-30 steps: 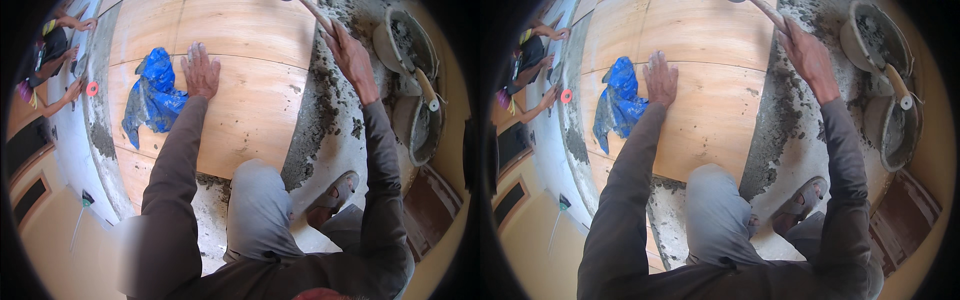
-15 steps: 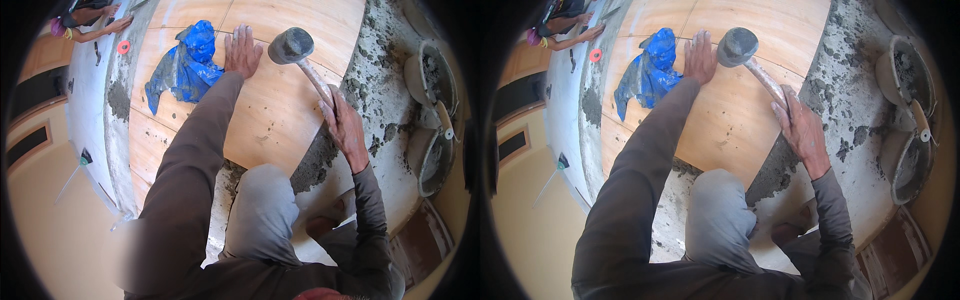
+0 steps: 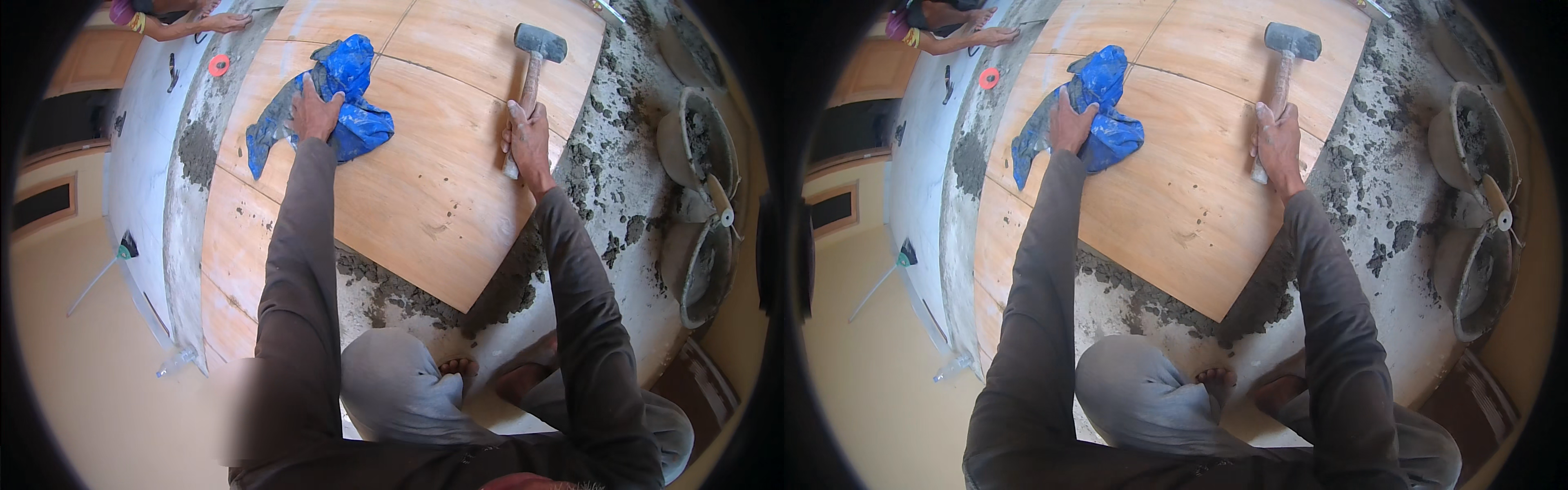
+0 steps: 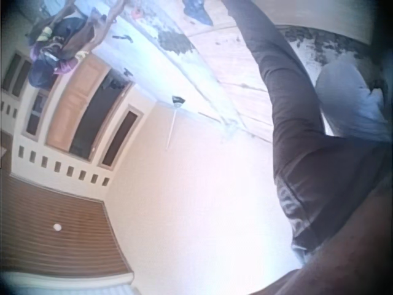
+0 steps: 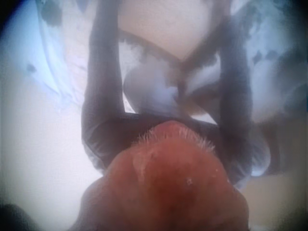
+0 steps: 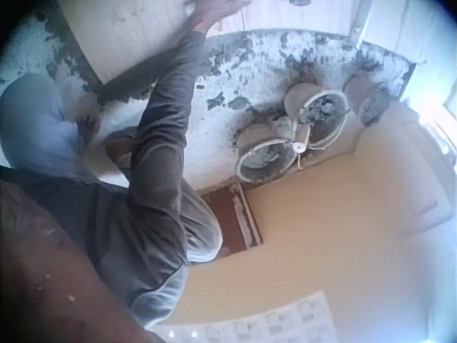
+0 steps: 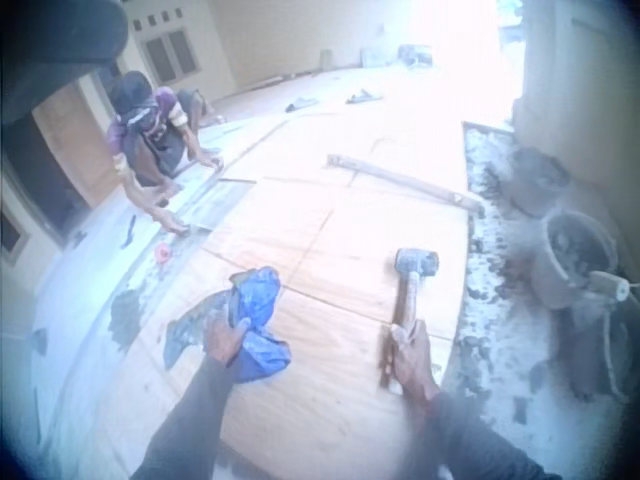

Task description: The person spreads cement on the back of a tile using a trowel, places the tile onto a cemented floor section, and taps it into place with a rubber mallet. They then wipe the tile surface with a cloth and use a level to check alignment before spreading more cement for the next tile.

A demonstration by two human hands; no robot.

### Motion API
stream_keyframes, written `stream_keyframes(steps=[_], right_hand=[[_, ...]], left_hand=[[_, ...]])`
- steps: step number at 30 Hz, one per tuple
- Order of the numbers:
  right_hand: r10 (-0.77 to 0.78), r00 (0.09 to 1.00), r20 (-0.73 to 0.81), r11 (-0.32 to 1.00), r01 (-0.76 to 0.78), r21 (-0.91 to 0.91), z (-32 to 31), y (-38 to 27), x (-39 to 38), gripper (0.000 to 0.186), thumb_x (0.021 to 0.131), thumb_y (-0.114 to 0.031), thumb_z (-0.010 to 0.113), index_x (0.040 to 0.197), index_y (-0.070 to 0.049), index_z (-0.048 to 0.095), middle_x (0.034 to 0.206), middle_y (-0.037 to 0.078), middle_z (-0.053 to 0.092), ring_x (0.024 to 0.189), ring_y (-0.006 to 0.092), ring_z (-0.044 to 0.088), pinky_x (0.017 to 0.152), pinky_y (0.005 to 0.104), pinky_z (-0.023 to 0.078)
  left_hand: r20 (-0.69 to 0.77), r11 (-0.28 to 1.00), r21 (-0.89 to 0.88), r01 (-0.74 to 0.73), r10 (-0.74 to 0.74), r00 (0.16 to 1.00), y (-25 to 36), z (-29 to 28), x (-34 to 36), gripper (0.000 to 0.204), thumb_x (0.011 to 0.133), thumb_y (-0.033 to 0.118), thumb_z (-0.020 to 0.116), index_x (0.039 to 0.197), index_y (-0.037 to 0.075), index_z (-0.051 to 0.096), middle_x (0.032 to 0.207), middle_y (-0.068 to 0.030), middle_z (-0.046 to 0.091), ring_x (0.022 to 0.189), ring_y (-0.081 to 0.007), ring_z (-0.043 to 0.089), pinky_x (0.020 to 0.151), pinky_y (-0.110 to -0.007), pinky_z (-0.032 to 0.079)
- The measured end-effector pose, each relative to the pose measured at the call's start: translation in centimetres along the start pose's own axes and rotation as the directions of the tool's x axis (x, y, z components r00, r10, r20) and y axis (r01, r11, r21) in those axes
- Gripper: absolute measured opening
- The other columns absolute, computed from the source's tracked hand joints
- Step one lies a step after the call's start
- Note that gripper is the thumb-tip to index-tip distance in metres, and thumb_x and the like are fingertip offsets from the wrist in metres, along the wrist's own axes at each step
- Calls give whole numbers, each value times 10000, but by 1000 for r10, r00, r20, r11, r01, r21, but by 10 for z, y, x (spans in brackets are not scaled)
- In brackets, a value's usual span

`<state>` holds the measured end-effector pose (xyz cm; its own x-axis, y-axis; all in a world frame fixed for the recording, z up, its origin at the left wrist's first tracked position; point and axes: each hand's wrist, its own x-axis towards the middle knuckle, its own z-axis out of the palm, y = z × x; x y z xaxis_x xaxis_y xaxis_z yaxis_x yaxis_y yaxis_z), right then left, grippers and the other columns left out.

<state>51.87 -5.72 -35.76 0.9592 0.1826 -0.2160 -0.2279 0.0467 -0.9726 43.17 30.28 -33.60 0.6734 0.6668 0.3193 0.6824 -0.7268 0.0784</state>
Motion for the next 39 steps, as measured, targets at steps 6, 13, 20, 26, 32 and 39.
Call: stream_keyframes(steps=[6,13,20,26,32,39], right_hand=[[-48,999,-4,999,48,-2,11,7,-12,281,1059,-268,602,1032,-65,410,697,57,540,484,133,521,420,315,462],[-79,992,-95,990,89,106,26,12,-12,265,1081,-273,578,1066,-73,403,701,40,515,502,117,526,415,296,461],[-62,995,-72,993,69,100,12,8,-11,250,1086,-263,568,1080,-76,401,694,32,490,485,112,513,400,292,444],[-33,998,-60,993,39,112,26,5,-15,247,1080,-243,577,1080,-69,401,661,47,516,441,127,515,391,313,425],[-26,994,-104,999,29,27,14,3,-12,251,1080,-260,584,1076,-86,404,685,39,506,467,120,512,402,302,439],[-76,995,-58,997,77,19,16,5,-12,273,1083,-282,577,1068,-65,412,694,52,527,468,126,527,406,303,448]], left_hand=[[-134,905,-392,-166,122,983,13,-23,6,347,822,192,705,1136,45,692,1128,-200,646,1083,-386,621,925,-481,507],[-102,557,-392,-732,764,637,166,0,-62,475,890,231,682,1350,124,635,1486,-94,567,1433,-264,479,1184,-533,339],[-150,608,-257,-752,743,652,110,40,-19,390,968,169,628,1357,157,644,1491,-35,592,1414,-249,516,1185,-512,376],[27,765,-241,-597,620,784,-20,25,76,313,976,92,571,1253,107,715,1335,-104,696,1291,-291,619,1110,-413,472],[-122,563,-610,-557,628,769,90,-20,46,292,996,99,581,1257,52,701,1273,-131,720,1219,-305,665,1057,-366,513],[-21,766,-75,-639,640,768,71,30,5,434,1034,361,536,1435,203,590,1583,-38,479,1461,-326,414,1203,-542,290]])
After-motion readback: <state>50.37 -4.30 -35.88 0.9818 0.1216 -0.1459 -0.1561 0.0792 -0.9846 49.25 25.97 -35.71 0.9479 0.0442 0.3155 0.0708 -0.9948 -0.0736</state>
